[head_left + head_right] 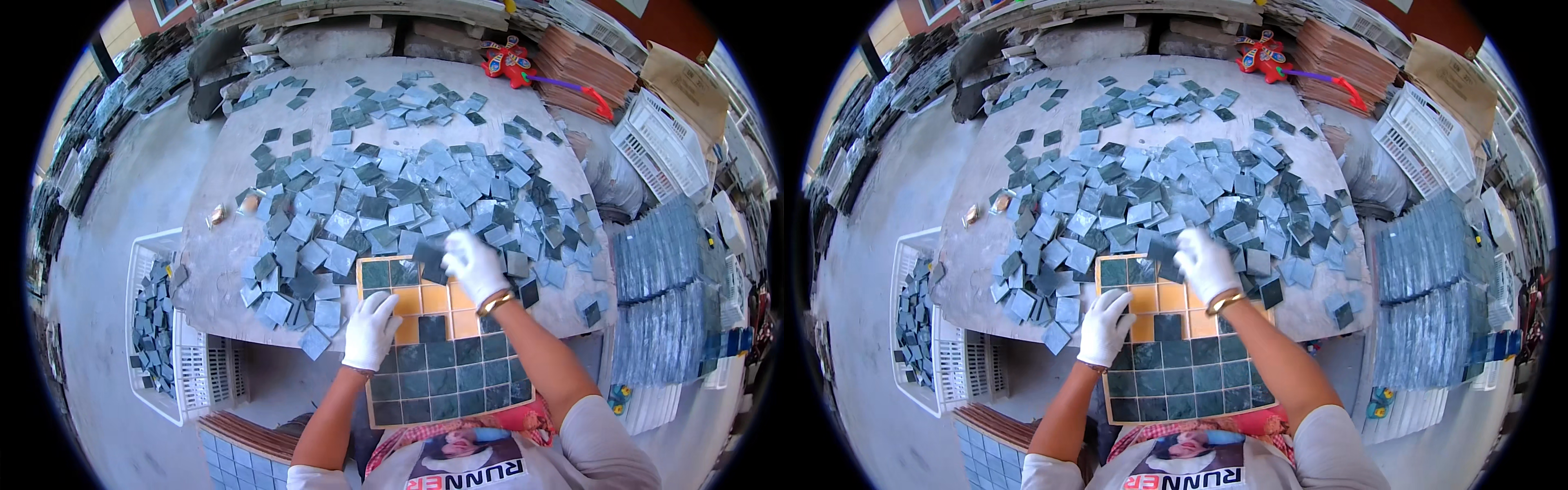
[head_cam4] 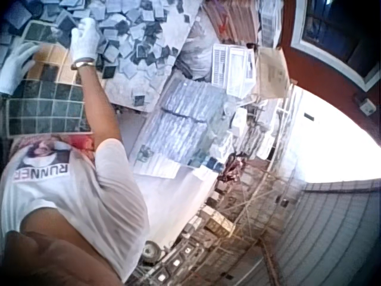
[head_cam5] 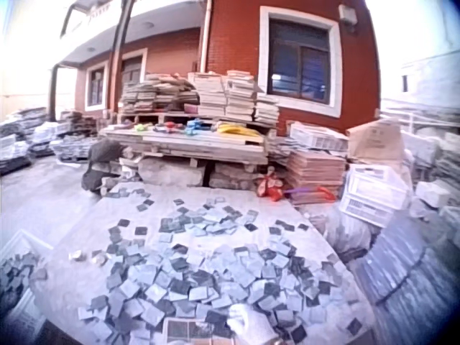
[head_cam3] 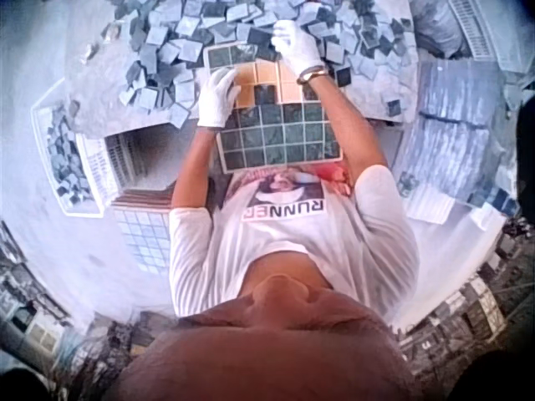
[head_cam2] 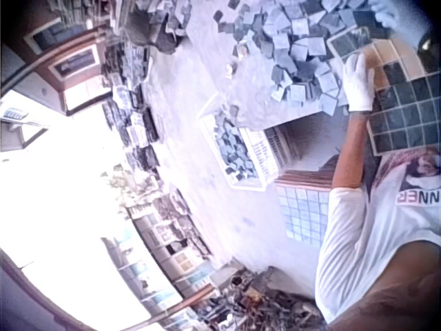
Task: The person picks small square tiles from a large pile on the floor and places them one by one into a grid on a wooden board. The person continues filling the grid until it is nearly complete, then lifts the board to show the arranged tiles.
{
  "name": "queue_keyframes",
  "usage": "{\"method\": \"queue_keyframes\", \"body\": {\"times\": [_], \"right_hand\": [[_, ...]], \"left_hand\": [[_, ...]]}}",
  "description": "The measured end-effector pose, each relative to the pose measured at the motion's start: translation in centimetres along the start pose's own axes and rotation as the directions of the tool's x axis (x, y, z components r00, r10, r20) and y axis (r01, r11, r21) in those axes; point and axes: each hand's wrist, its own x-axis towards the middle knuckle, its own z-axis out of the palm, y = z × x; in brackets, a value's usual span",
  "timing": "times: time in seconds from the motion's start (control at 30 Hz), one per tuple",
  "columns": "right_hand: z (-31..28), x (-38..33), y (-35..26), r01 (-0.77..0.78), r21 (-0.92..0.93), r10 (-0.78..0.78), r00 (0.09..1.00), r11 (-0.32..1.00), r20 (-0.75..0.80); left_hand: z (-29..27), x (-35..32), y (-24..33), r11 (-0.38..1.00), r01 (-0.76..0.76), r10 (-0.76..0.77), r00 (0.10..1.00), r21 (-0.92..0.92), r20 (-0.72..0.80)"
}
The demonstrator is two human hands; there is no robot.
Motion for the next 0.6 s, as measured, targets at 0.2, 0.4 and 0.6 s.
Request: {"method": "queue_keyframes", "body": {"times": [0.2, 0.4, 0.6], "right_hand": [[-0.9, -4.0, 0.8, 0.445, -0.516, -0.160, 0.848, 0.732, 0.505], [-1.5, -5.7, 0.1, 0.439, -0.586, -0.231, 0.888, 0.681, 0.397], [-1.9, 0.6, 0.8, 0.326, -0.777, -0.204, 0.945, 0.538, 0.255]], "left_hand": [[1.1, 2.3, 2.0, 0.999, -0.020, 0.012, 0.987, 0.048, 0.160], [1.9, 0.4, 4.8, 0.982, -0.096, 0.029, 0.928, 0.163, 0.371], [1.6, 0.5, 4.5, 0.990, -0.032, -0.026, 0.916, 0.139, 0.400]]}}
